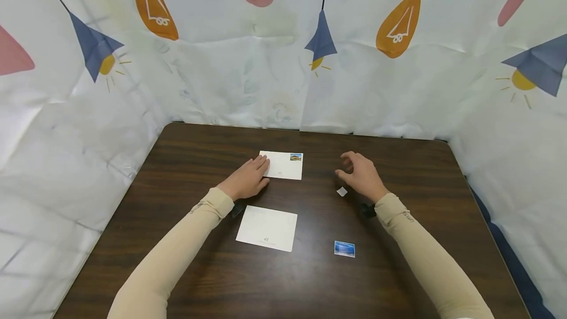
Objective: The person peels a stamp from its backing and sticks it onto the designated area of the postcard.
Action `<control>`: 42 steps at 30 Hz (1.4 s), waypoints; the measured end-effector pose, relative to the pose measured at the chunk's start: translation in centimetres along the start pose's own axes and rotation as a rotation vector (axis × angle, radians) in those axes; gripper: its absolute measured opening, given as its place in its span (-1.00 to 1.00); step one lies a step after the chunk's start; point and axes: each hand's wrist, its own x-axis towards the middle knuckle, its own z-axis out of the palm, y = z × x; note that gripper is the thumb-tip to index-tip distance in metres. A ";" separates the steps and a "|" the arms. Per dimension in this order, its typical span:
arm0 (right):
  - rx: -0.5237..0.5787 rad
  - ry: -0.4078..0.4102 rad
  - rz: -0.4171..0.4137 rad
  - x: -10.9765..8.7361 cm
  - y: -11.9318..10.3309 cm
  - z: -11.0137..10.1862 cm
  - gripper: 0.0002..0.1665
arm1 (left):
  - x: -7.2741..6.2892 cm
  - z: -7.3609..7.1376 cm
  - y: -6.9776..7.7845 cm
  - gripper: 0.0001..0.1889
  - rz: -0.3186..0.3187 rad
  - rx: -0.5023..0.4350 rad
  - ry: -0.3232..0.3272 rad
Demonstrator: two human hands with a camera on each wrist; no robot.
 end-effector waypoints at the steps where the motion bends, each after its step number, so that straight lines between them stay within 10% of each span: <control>1: 0.009 0.004 0.001 -0.2 0.2 -0.1 -0.39 | -0.3 0.1 0.0 -0.35 0.006 -0.005 0.004; 22: 0.169 -0.042 0.058 -5.3 1.3 -0.3 -0.65 | -6.3 1.7 1.8 -0.30 0.103 -0.068 0.114; 42: 0.268 -0.226 0.003 -9.9 1.0 1.1 -0.69 | -11.4 2.4 2.8 -0.16 0.139 -0.126 0.012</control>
